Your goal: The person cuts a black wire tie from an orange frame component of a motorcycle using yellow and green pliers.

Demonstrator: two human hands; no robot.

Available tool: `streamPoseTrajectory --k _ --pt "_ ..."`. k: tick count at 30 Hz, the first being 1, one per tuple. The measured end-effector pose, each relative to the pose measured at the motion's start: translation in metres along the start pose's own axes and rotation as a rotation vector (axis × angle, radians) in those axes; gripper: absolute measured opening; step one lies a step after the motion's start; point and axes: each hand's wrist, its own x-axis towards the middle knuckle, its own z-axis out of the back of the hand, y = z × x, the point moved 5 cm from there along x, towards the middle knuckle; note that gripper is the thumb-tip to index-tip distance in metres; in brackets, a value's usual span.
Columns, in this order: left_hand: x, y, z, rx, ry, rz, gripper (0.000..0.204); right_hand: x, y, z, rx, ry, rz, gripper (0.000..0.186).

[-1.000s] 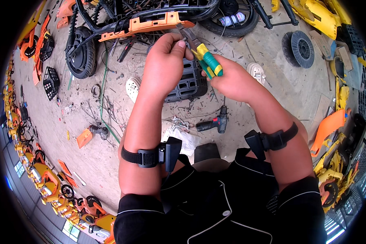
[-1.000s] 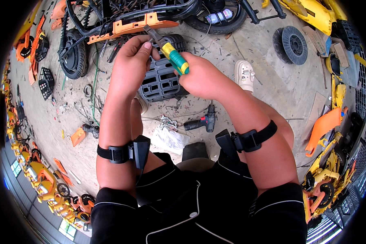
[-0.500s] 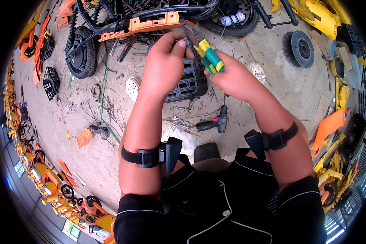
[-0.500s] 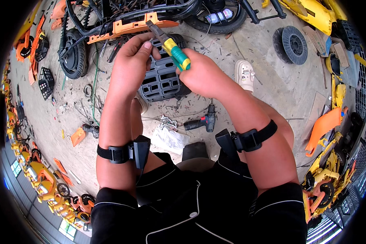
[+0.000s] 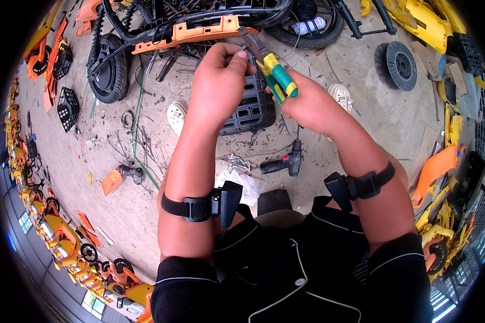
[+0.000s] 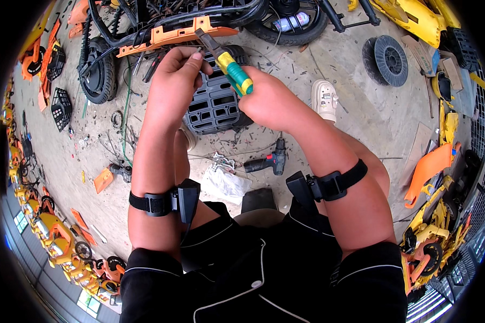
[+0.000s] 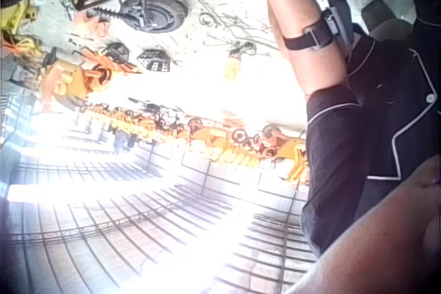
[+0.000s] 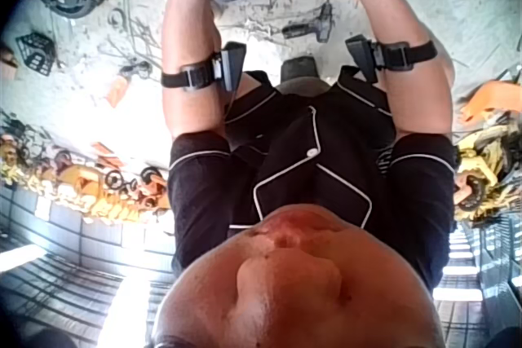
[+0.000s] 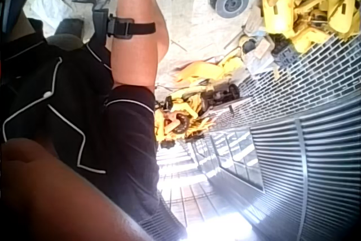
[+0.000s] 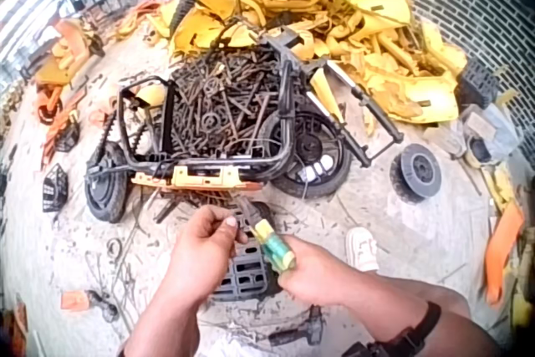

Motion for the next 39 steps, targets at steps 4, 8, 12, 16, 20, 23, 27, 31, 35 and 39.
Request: streamPoseTrajectory --k 4,8,12,16,20,23,27,31,35,39 --pt "0.0 0.0 0.001 0.039 -0.005 -0.036 0.021 -0.002 0.004 -0.001 -0.023 0.023 0.003 0.048" --pt "-0.001 -0.003 0.002 0.059 -0.022 -0.057 0.02 -0.002 0.004 0.0 -0.092 -0.008 0.074 0.048" --pt "-0.002 -0.003 0.003 0.07 -0.035 -0.054 0.018 -0.001 0.003 0.0 -0.128 -0.004 0.061 0.051" --pt "-0.001 -0.002 0.003 0.053 -0.03 -0.05 0.018 -0.001 0.004 0.001 -0.162 -0.011 0.101 0.056" --pt "-0.001 -0.003 0.003 0.06 -0.034 -0.041 0.017 -0.003 0.007 0.002 -0.216 -0.014 0.103 0.062" --pt "-0.001 -0.003 0.004 0.055 -0.031 -0.058 0.017 -0.008 0.015 0.003 -0.265 -0.054 0.128 0.066" --pt "-0.002 -0.007 0.003 0.077 -0.002 -0.048 0.016 -0.009 0.012 0.005 -0.235 -0.026 0.106 0.068" --pt "-0.001 -0.006 0.006 0.053 0.028 -0.033 0.015 -0.008 0.01 0.004 -0.228 -0.01 0.111 0.067" --pt "0.002 -0.002 0.008 0.035 0.058 -0.047 0.014 -0.006 0.01 0.004 -0.218 0.002 0.077 0.062" --pt "-0.001 -0.006 0.007 0.045 0.049 -0.062 0.014 -0.008 0.013 0.009 -0.233 -0.004 0.058 0.058"
